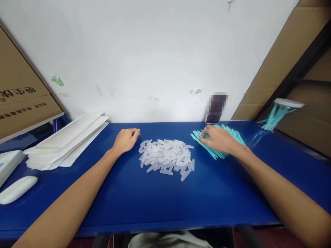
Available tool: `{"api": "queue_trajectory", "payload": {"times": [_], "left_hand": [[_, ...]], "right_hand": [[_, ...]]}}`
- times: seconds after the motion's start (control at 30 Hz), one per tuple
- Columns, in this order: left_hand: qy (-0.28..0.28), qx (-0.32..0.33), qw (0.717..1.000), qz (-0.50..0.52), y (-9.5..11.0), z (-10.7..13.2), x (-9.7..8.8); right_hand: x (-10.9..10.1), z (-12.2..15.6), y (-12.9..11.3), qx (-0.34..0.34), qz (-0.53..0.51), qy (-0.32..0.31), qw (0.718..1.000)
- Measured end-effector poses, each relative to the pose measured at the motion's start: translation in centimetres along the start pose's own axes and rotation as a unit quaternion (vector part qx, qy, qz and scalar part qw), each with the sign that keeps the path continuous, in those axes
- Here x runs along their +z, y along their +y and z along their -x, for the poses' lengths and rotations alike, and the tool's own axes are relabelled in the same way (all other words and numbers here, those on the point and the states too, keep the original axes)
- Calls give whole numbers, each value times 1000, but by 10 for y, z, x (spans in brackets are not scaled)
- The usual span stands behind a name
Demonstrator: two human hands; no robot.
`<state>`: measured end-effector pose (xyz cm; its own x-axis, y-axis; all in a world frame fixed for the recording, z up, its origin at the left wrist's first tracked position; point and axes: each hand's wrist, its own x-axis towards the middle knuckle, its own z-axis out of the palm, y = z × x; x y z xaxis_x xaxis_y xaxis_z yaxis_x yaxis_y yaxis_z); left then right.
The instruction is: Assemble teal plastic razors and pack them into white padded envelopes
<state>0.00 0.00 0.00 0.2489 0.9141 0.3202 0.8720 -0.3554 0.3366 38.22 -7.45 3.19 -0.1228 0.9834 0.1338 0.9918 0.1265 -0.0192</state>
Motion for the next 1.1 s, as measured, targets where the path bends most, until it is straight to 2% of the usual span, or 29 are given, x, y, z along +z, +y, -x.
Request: {"api": "queue_trajectory", "payload": {"times": [0.17, 0.47, 0.93, 1.1], "left_hand": [[-10, 6, 1000, -1, 3, 1, -2], [-15, 19, 999, -22, 10, 0, -5], [-13, 59, 998, -27, 13, 0, -11], [-24, 55, 997, -38, 14, 1, -10]], "right_hand": [[5, -1, 2, 22, 20, -65, 997], [6, -3, 7, -5, -45, -94, 995], [14, -2, -6, -13, -33, -54, 998], [14, -3, -8, 0, -14, -35, 999]]}}
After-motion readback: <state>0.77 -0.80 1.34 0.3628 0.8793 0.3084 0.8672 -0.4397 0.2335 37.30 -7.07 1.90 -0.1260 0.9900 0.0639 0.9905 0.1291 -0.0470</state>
